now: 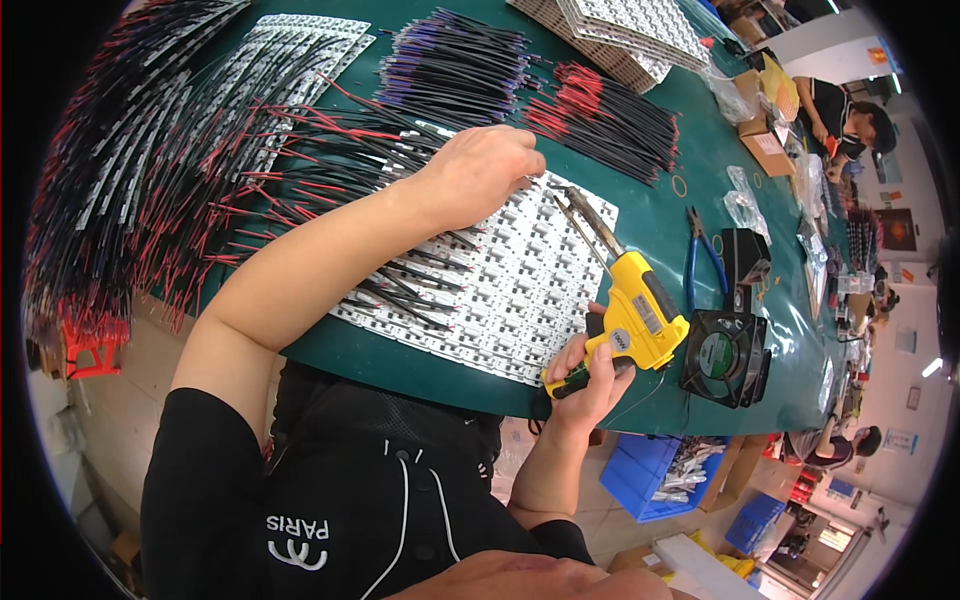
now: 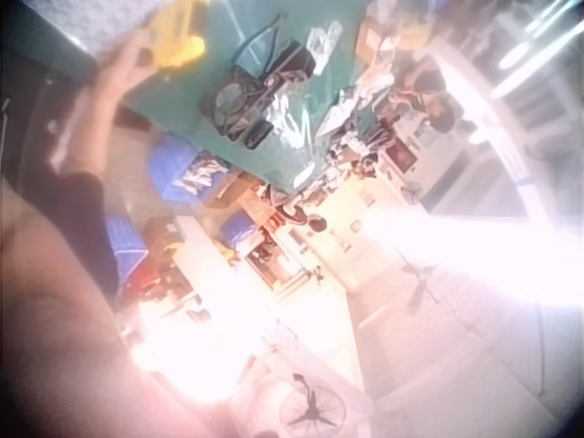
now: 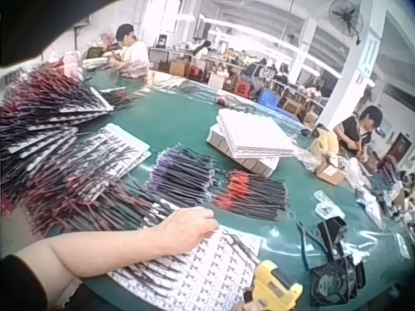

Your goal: The person uses a soldering gun to heat and process wire ends, then places and arranges the wires onto white circuit boards by hand.

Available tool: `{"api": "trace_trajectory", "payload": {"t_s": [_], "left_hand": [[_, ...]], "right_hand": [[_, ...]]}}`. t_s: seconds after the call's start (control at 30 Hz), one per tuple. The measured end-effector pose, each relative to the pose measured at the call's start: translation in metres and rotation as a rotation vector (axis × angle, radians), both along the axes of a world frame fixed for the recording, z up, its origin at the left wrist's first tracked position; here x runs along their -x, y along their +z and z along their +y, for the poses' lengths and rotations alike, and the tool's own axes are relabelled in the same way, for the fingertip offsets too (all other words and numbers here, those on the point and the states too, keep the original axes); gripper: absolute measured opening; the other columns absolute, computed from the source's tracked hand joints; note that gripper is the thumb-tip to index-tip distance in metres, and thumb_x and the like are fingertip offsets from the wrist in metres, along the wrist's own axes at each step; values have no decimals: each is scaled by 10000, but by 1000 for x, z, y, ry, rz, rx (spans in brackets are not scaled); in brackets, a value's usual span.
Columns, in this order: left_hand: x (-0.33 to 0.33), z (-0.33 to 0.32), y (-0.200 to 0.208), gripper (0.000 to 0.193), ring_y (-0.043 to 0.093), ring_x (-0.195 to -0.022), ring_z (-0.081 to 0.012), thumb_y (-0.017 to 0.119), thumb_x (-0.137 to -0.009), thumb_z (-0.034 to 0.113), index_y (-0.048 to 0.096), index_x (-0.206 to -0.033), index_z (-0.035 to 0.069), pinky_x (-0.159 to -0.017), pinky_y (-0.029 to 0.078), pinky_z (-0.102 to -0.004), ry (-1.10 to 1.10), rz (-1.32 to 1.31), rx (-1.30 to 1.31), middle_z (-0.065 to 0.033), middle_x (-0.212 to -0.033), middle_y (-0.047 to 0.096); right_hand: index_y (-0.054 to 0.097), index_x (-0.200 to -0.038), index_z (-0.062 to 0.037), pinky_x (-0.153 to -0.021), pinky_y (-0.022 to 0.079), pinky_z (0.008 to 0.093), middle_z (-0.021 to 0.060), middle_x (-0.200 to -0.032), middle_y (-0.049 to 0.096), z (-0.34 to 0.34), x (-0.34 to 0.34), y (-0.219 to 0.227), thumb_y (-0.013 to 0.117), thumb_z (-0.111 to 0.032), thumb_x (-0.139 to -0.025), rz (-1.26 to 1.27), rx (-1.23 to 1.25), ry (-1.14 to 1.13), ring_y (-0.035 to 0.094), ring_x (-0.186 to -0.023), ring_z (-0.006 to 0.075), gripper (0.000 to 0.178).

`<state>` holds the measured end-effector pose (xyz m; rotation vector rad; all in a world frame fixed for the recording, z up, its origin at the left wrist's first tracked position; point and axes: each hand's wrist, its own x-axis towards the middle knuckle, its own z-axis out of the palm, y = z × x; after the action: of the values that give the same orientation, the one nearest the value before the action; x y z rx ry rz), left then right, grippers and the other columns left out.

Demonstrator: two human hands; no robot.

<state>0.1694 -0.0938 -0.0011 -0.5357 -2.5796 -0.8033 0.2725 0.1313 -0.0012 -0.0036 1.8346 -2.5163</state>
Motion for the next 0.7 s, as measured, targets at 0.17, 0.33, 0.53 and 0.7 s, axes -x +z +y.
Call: {"api": "trace_trajectory", "payload": {"t_s": [0.17,0.33,0.53,0.7], "left_hand": [[0,-1,-1,61,565,-791,-270,621,-758,83,627,-790,31,-663,465,-381,-16,-8,49,-87,-761,534],[0,-3,3,73,566,-787,-268,610,-740,58,632,-802,25,-669,468,-377,-57,71,148,-88,-758,532],[-2,0,2,53,569,-803,-298,529,-719,42,576,-718,17,-690,477,-402,-71,68,113,-112,-761,530],[-1,1,2,49,566,-790,-305,558,-725,49,573,-691,17,-690,475,-410,-75,31,91,-106,-752,525]], "right_hand": [[427,-1164,109,-349,370,238,56,-565,430,0,-1,-1,500,-200,-870,8,23,4,423,-407,115,433],[428,-1164,104,-353,370,238,52,-562,425,1,-2,-3,501,-202,-869,-2,45,-11,422,-409,115,431],[422,-1174,102,-354,372,237,50,-561,425,3,-1,-4,506,-207,-868,-15,73,-7,418,-408,113,443],[423,-1171,96,-365,385,239,56,-566,428,1,-2,-3,504,-186,-871,-1,50,-31,426,-415,119,419]]}}
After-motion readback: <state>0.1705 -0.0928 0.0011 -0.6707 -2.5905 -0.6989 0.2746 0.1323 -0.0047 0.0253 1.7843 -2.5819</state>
